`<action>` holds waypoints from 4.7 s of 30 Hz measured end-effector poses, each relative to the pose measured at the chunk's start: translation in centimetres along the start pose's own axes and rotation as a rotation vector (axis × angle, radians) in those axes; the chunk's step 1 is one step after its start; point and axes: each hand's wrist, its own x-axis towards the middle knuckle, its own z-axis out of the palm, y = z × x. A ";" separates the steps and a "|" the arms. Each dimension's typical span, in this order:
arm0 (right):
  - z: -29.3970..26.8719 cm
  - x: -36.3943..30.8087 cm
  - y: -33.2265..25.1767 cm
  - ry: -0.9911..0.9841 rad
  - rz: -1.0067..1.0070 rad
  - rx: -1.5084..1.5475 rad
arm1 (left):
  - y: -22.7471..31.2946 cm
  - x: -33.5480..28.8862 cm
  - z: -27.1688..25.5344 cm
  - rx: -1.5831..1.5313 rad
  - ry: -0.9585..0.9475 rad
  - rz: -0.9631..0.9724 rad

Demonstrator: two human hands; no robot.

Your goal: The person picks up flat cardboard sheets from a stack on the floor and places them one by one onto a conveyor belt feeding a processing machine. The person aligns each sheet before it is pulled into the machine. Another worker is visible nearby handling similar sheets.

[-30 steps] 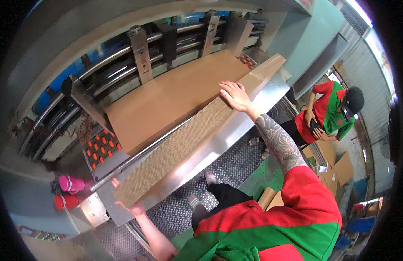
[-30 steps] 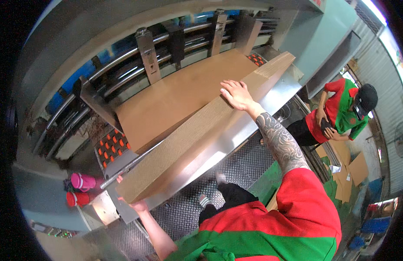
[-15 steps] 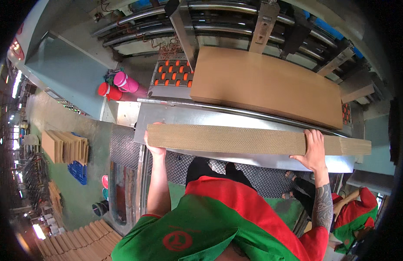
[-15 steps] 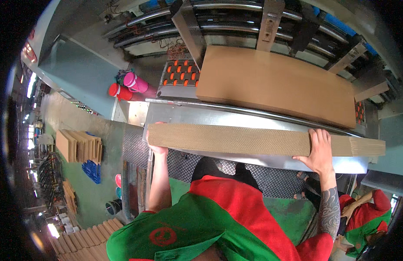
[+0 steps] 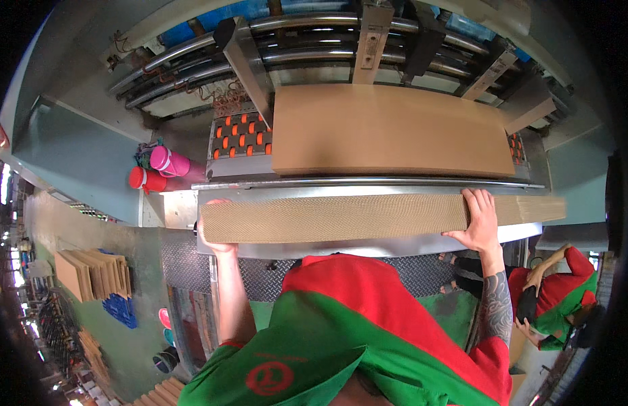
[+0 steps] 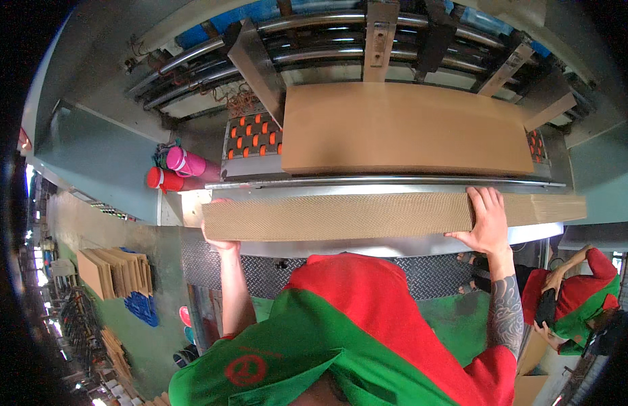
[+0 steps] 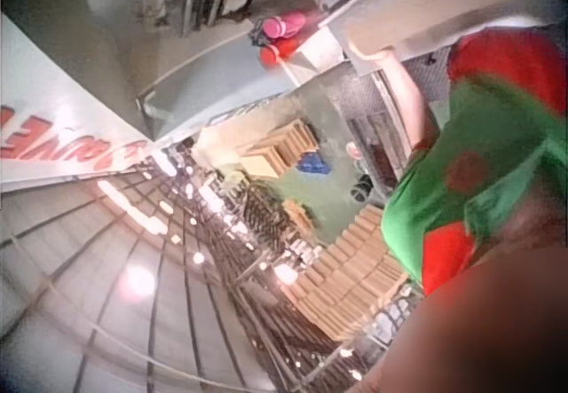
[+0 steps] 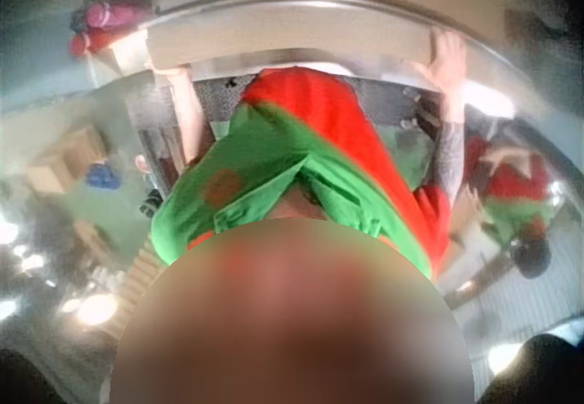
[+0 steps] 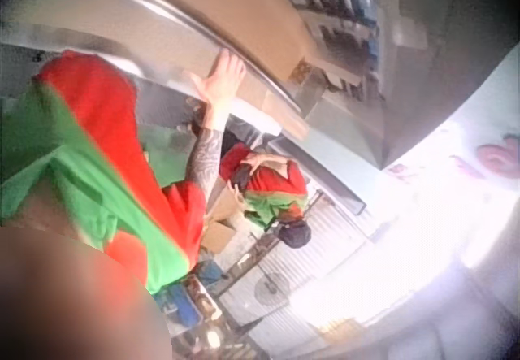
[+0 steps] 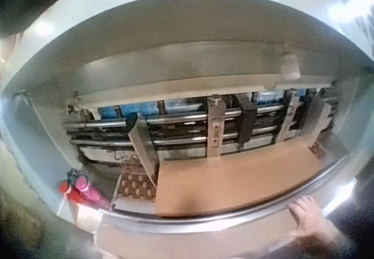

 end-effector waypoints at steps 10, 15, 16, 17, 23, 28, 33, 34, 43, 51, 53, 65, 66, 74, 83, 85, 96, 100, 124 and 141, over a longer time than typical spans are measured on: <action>1.7 4.2 -4.1 -0.141 0.166 0.041 | 1.8 4.5 -4.3 0.256 -0.198 -0.241; 1.7 4.5 -4.4 -0.167 0.149 -0.038 | 6.7 7.8 -0.8 0.230 -0.078 -0.034; 1.8 4.5 -4.5 -0.169 0.154 -0.056 | 6.3 7.9 0.2 0.279 -0.205 -0.105; 1.9 4.6 -4.5 -0.169 0.162 -0.073 | 5.7 8.0 0.9 0.298 -0.211 -0.153; 2.3 4.9 -4.4 -0.182 0.217 -0.072 | 5.7 9.1 0.6 0.173 -0.027 0.073; 2.5 5.2 -4.2 -0.188 0.231 -0.068 | 5.3 9.5 1.2 0.164 -0.354 -0.125; 2.6 5.3 -4.1 -0.182 0.227 -0.071 | 5.0 10.5 -1.1 0.155 -0.117 0.081; 2.6 5.3 -4.0 -0.186 0.224 -0.091 | 4.7 10.6 -1.7 0.186 -0.196 0.024; 2.7 5.6 -3.8 -0.189 0.234 -0.108 | 5.9 10.3 -2.1 0.175 -0.089 0.099; 2.9 5.2 -3.9 -0.176 0.254 -0.107 | 8.0 9.2 0.2 0.221 -0.197 0.027; 2.9 4.9 -3.9 -0.180 0.252 -0.107 | 8.4 9.4 -0.3 0.203 -0.057 0.161; 2.9 4.7 -3.8 -0.172 0.239 -0.101 | 9.9 7.9 -1.2 0.306 -0.162 0.055; 2.9 4.7 -3.9 -0.180 0.237 -0.102 | 9.0 7.2 -1.0 0.289 -0.102 0.043; 3.1 4.5 -3.9 -0.155 0.226 -0.109 | 6.1 5.5 -2.0 0.278 -0.127 0.008; 2.9 4.5 -3.8 -0.158 0.221 -0.097 | 6.3 4.9 -0.6 0.301 -0.129 0.070; 2.8 4.6 -3.9 -0.161 0.230 -0.096 | 7.0 5.2 -0.7 0.328 -0.023 0.181; 2.9 4.4 -4.2 -0.159 0.246 -0.118 | 5.6 6.2 0.3 0.277 -0.078 0.051; 2.9 4.2 -3.9 -0.163 0.236 -0.105 | 5.1 6.2 1.1 0.413 -0.454 -0.090; 3.1 4.6 -3.6 -0.138 0.240 -0.104 | 5.0 9.4 1.4 0.134 -0.140 -0.039; 2.7 4.6 -4.0 -0.120 0.225 -0.083 | 5.9 9.0 1.8 0.188 -0.045 0.064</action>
